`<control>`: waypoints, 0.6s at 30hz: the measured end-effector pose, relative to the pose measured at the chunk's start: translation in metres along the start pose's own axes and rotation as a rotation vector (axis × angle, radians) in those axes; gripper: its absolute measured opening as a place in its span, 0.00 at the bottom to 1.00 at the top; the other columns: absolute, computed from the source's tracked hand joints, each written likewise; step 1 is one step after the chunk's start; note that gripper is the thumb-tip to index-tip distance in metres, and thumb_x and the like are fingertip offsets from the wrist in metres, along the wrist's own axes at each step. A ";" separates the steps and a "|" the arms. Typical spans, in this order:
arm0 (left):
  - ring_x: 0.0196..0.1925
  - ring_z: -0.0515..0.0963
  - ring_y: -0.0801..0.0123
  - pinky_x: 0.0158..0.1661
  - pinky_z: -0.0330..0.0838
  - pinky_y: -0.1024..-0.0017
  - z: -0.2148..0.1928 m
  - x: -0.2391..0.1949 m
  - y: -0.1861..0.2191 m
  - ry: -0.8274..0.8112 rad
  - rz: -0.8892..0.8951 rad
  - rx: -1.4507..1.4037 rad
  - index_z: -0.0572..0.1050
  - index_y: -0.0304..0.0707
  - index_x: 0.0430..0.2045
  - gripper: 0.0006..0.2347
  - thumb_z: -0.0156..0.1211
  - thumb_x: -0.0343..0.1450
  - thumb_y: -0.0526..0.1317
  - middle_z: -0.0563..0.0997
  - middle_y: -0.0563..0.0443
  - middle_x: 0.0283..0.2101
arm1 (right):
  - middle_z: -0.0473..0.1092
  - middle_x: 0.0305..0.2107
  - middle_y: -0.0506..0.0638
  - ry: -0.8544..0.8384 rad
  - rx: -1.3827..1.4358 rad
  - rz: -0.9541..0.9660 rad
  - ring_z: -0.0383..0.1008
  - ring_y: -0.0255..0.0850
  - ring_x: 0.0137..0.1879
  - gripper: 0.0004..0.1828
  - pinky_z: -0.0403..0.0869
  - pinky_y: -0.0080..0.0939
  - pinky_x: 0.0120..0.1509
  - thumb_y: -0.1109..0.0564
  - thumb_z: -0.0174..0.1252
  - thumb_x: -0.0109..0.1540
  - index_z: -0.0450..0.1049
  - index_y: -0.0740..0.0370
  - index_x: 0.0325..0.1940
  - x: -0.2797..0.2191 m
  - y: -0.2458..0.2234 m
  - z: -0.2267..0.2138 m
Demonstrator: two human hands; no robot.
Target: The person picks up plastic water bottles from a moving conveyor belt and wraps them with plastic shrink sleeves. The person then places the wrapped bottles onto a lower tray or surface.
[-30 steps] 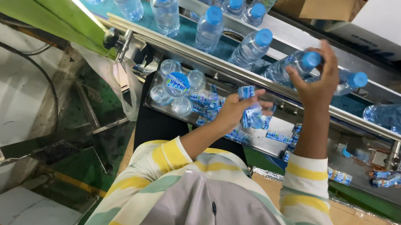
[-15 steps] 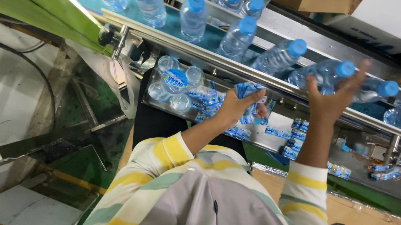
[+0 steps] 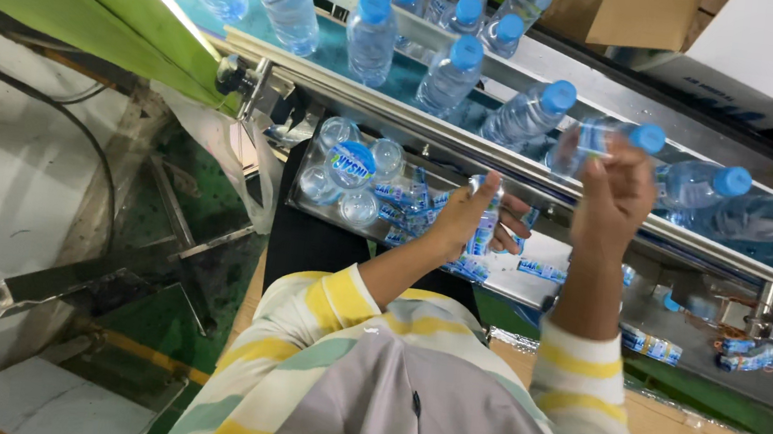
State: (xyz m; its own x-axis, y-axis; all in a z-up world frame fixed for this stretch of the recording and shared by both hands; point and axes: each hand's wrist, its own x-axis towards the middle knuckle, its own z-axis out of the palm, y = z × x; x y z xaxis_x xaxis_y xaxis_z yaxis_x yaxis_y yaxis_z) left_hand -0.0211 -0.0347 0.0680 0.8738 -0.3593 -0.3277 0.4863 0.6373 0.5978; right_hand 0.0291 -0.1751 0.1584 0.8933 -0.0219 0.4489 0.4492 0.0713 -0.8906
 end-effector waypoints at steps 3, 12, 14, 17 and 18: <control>0.25 0.87 0.55 0.24 0.84 0.69 -0.003 0.004 -0.004 -0.047 -0.013 0.004 0.80 0.24 0.41 0.35 0.45 0.77 0.67 0.85 0.31 0.30 | 0.75 0.37 0.59 -0.168 -0.738 -0.508 0.76 0.56 0.45 0.09 0.72 0.53 0.53 0.69 0.74 0.62 0.78 0.67 0.39 0.042 0.043 -0.034; 0.43 0.87 0.49 0.41 0.84 0.62 -0.002 -0.002 -0.002 -0.016 0.210 -0.052 0.73 0.28 0.60 0.17 0.52 0.76 0.36 0.83 0.27 0.47 | 0.61 0.64 0.68 -0.132 -0.723 -0.190 0.70 0.62 0.65 0.53 0.73 0.62 0.65 0.58 0.80 0.56 0.54 0.66 0.77 0.023 0.075 -0.053; 0.43 0.86 0.50 0.40 0.84 0.62 0.009 -0.001 -0.001 0.032 0.249 -0.042 0.75 0.28 0.58 0.16 0.56 0.77 0.36 0.83 0.28 0.47 | 0.58 0.67 0.68 -0.087 -0.739 -0.208 0.65 0.61 0.69 0.57 0.69 0.62 0.70 0.52 0.81 0.59 0.48 0.63 0.79 0.014 0.064 -0.054; 0.35 0.86 0.55 0.33 0.84 0.64 0.018 -0.002 0.001 0.162 0.293 -0.032 0.80 0.26 0.46 0.11 0.64 0.74 0.36 0.84 0.32 0.37 | 0.56 0.70 0.67 -0.013 -0.786 -0.374 0.57 0.57 0.75 0.54 0.59 0.58 0.76 0.45 0.76 0.64 0.46 0.63 0.80 0.004 0.046 -0.052; 0.26 0.86 0.58 0.26 0.84 0.66 0.021 -0.001 0.003 0.233 0.295 -0.027 0.83 0.25 0.36 0.09 0.69 0.71 0.37 0.84 0.35 0.28 | 0.56 0.70 0.66 0.030 -0.819 -0.526 0.53 0.55 0.76 0.48 0.52 0.54 0.79 0.44 0.71 0.67 0.50 0.66 0.77 0.002 0.039 -0.051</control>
State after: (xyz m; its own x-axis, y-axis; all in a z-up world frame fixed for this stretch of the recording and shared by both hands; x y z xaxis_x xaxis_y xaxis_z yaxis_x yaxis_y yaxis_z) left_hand -0.0206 -0.0467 0.0853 0.9528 0.0051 -0.3036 0.2106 0.7089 0.6731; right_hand 0.0495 -0.2233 0.1205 0.5706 0.1214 0.8122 0.6507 -0.6702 -0.3569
